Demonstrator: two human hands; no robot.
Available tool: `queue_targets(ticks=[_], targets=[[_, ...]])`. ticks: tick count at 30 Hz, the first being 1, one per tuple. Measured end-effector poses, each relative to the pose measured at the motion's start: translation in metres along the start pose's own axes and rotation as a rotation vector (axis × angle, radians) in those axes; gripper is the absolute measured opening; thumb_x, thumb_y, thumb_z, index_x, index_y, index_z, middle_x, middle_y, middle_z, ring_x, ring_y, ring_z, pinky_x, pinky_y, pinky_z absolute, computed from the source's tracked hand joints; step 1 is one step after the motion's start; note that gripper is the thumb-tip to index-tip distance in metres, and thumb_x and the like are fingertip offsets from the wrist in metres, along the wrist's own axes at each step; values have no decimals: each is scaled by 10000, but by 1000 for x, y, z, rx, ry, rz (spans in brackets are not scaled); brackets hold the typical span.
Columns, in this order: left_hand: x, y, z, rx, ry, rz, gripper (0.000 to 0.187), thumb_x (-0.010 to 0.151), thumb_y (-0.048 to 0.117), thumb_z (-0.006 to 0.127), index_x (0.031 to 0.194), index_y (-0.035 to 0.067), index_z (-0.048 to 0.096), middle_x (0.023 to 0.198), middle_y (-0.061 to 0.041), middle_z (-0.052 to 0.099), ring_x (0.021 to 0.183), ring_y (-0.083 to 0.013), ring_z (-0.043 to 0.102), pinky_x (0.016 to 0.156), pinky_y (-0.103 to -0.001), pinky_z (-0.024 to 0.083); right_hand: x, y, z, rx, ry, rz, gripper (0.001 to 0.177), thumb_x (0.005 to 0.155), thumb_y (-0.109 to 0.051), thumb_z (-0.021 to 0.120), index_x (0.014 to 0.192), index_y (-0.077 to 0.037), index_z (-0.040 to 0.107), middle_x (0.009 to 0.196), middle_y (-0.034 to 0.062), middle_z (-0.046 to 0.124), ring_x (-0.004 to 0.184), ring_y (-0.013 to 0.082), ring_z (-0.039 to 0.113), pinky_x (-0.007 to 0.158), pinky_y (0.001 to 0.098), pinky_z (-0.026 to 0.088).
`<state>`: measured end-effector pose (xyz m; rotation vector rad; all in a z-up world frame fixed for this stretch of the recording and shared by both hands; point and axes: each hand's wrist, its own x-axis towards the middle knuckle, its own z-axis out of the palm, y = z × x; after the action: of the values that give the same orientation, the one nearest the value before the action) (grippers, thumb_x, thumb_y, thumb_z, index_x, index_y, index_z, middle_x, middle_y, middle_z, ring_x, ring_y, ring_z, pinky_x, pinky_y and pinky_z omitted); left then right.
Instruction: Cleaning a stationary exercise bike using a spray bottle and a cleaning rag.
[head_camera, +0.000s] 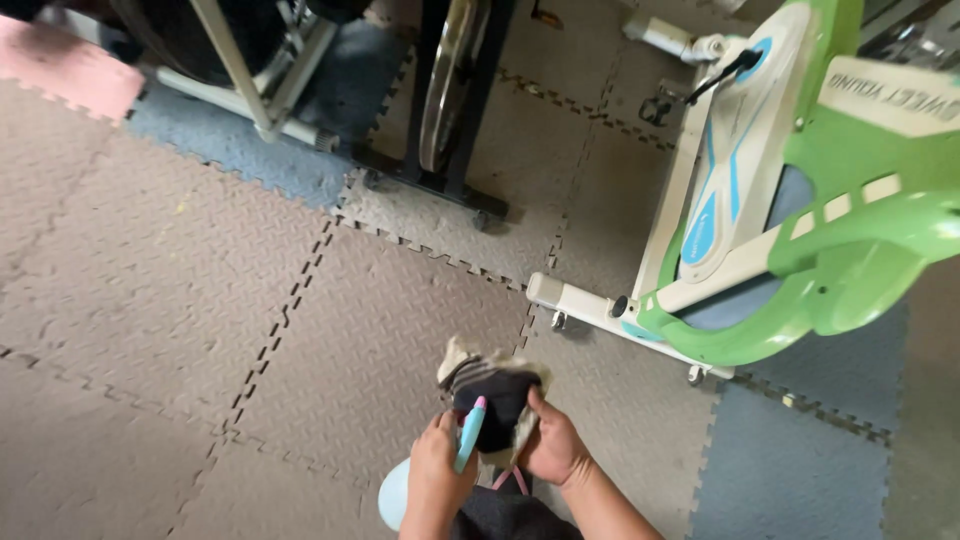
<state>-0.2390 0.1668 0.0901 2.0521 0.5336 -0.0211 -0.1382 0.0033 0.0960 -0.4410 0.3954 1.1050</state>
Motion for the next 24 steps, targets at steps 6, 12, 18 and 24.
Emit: queue_targets(ticks=[6,12,18,24], targets=[[-64,43,-59,34,-138,-20,448,668,93,758,1092,47,621,1013,-217,680,960,-460,652,793,-515,538,-66,22,31,-161,-36,137,640,972,-509,573,1448,-81,549,1357,125,665,1193,310,662,937,508,563],[-110,106,-107,24,-343,102,435,693,222,855,1033,47,648,934,-217,705,953,-455,661,785,-498,549,-144,24,120,-271,78,241,620,960,-493,576,1399,-55,579,1276,137,698,1141,298,686,982,520,560],[-113,151,-125,186,-511,139,390,707,255,832,1004,59,672,919,-215,710,943,-431,679,796,-489,556,-201,25,171,-205,103,161,579,954,-453,550,1395,-80,592,1330,123,705,1218,287,682,1097,479,523],[-113,222,-125,280,-543,299,306,728,163,690,1025,95,723,988,-193,732,1001,-418,673,853,-497,543,-264,15,196,-129,124,-5,625,953,-521,521,1382,-75,606,1305,133,703,1187,301,676,1068,495,515]])
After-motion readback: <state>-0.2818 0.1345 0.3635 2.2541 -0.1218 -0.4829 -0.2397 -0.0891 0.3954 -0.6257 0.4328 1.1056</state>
